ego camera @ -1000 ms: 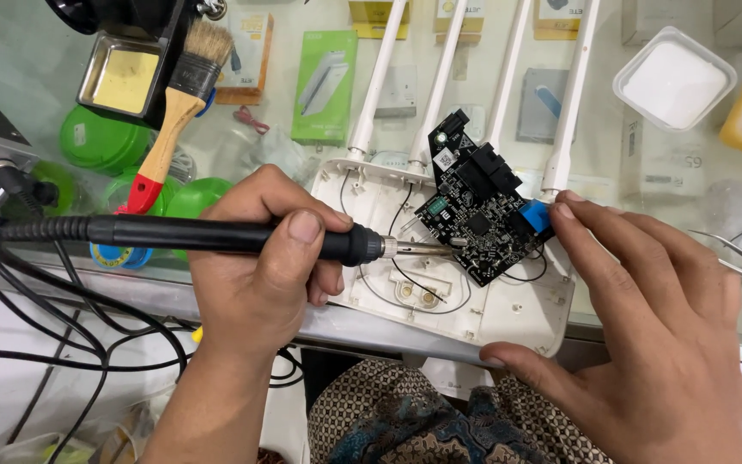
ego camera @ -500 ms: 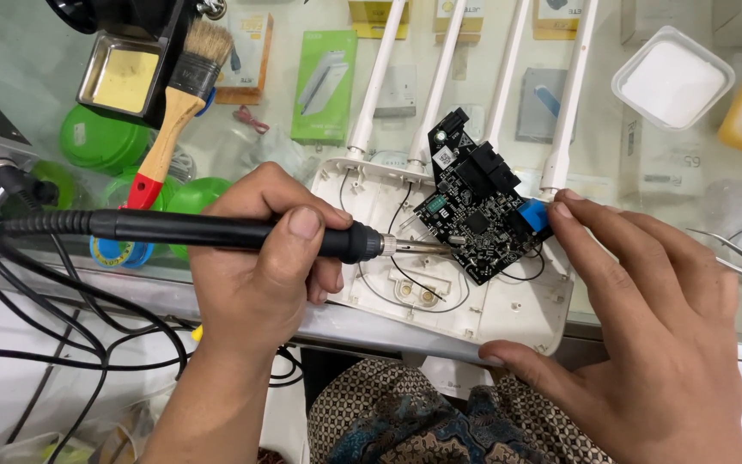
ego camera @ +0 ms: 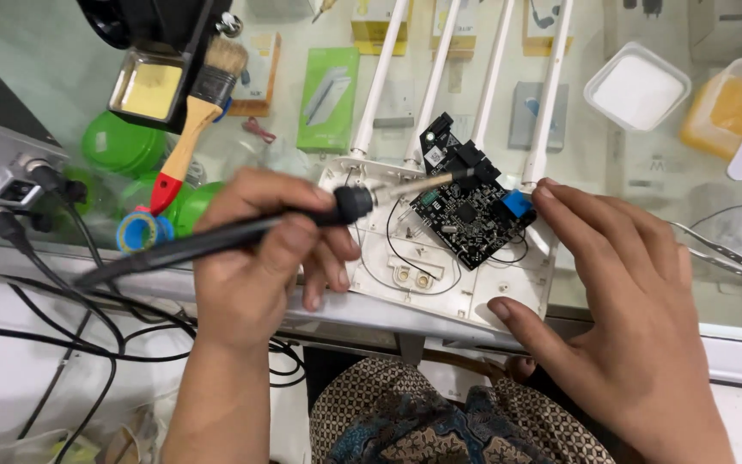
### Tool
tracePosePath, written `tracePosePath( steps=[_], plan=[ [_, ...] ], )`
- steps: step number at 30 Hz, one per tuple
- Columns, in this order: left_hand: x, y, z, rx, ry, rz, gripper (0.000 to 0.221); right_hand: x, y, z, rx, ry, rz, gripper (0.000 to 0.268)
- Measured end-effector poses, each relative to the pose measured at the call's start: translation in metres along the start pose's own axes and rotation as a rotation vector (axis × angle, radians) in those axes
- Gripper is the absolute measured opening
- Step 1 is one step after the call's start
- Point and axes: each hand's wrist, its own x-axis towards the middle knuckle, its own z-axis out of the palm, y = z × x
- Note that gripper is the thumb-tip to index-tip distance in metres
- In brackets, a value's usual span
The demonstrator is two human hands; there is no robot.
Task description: Disassembling a wireless router and soldering components on the internal circuit board.
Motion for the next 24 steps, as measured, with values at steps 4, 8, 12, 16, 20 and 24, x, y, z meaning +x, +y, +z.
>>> tracePosePath(
  steps=[4,8,12,16,20,24],
  plan=[
    [-0.019,0.002,-0.008,0.022,-0.100,0.007,0.026,-0.001,0.002,-0.004,0.063,-0.018,-0.013,0.083],
    [-0.034,0.002,0.002,0.217,0.090,-0.065,0.019,-0.005,0.002,-0.002,0.035,0.019,-0.042,0.083],
    [-0.041,-0.004,0.001,0.222,0.097,-0.003,0.027,-0.004,-0.003,-0.003,0.050,0.004,-0.011,0.084],
    [-0.040,-0.012,-0.009,0.071,0.167,0.026,0.030,0.001,0.000,-0.015,0.212,0.069,-0.007,0.064],
    [-0.033,-0.009,-0.018,-0.091,0.159,0.042,0.034,0.022,0.002,-0.022,0.038,0.042,0.008,0.049],
    [-0.016,0.017,-0.015,0.110,0.179,-0.028,0.026,0.040,0.001,-0.021,-0.025,0.008,-0.030,0.039]
  ],
)
